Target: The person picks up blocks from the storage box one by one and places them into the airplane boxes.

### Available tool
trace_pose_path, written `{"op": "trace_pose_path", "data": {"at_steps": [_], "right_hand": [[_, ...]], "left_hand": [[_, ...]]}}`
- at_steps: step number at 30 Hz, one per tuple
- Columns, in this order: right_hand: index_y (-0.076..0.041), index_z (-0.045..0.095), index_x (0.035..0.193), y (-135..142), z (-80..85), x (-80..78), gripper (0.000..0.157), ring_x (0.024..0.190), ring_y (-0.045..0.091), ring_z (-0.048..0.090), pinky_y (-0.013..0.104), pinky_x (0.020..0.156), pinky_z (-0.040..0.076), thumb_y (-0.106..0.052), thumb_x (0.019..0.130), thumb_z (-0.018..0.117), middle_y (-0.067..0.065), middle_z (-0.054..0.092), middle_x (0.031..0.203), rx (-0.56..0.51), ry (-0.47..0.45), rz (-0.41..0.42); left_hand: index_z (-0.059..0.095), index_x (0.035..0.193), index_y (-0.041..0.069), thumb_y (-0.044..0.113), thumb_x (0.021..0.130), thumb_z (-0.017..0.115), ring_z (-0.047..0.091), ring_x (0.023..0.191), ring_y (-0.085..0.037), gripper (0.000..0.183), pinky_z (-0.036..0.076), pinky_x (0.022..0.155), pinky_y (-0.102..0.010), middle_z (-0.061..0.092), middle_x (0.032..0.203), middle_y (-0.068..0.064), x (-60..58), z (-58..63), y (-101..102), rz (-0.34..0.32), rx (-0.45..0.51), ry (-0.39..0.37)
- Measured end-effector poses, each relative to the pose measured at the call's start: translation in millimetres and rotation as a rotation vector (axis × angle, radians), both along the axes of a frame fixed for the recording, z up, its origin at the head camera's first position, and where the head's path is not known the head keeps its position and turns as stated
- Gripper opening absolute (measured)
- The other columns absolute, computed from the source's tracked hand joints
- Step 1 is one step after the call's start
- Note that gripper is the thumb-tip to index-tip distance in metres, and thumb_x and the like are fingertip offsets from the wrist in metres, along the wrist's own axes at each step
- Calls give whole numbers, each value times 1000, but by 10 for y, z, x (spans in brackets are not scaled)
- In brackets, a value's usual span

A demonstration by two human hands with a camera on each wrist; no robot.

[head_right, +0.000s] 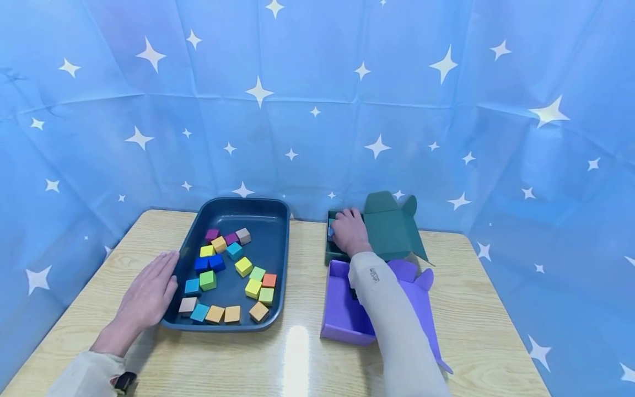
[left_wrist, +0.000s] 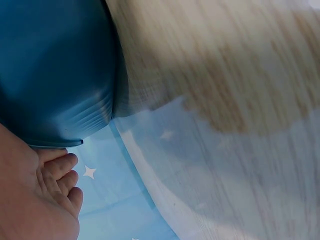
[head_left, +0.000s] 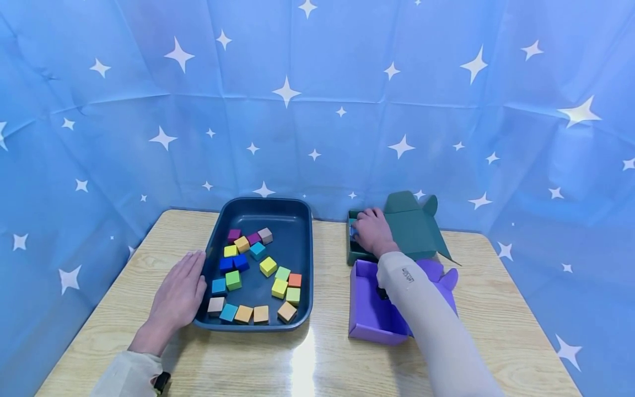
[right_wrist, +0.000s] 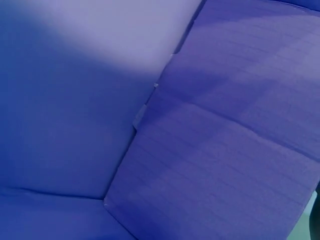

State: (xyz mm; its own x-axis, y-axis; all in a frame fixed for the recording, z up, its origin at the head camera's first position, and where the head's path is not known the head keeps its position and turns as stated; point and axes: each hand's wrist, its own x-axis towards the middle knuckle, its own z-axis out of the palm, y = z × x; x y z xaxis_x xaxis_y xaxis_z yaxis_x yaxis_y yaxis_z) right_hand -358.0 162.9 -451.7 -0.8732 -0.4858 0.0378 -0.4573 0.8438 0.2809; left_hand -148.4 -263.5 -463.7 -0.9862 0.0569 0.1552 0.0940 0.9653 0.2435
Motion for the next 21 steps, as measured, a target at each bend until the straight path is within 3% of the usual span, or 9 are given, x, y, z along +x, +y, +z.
{"op": "trace_pose_path", "data": {"at_steps": [8,13,21], "right_hand": [[-22,77,97,12,-32,9,15,109,27,54,49,107,33,-32,88,71,2,68,110,-21,40,8],[-23,77,100,45,-28,31,17,111,28,54,50,107,34,-33,88,71,2,68,111,-34,39,4],[-23,74,113,-11,213,78,27,116,29,54,50,110,33,-34,89,69,3,68,118,-190,63,10]], "left_hand": [[25,152,-4,21,102,39,24,146,-42,57,23,120,-54,29,157,-24,-5,-17,-2,-10,-9,18],[25,151,-4,21,102,39,25,146,-42,57,23,120,-54,30,156,-25,-12,-18,11,-20,-12,20],[24,152,-4,22,103,39,24,146,-41,58,23,120,-54,29,157,-24,4,-9,-5,-20,-15,21]]}}
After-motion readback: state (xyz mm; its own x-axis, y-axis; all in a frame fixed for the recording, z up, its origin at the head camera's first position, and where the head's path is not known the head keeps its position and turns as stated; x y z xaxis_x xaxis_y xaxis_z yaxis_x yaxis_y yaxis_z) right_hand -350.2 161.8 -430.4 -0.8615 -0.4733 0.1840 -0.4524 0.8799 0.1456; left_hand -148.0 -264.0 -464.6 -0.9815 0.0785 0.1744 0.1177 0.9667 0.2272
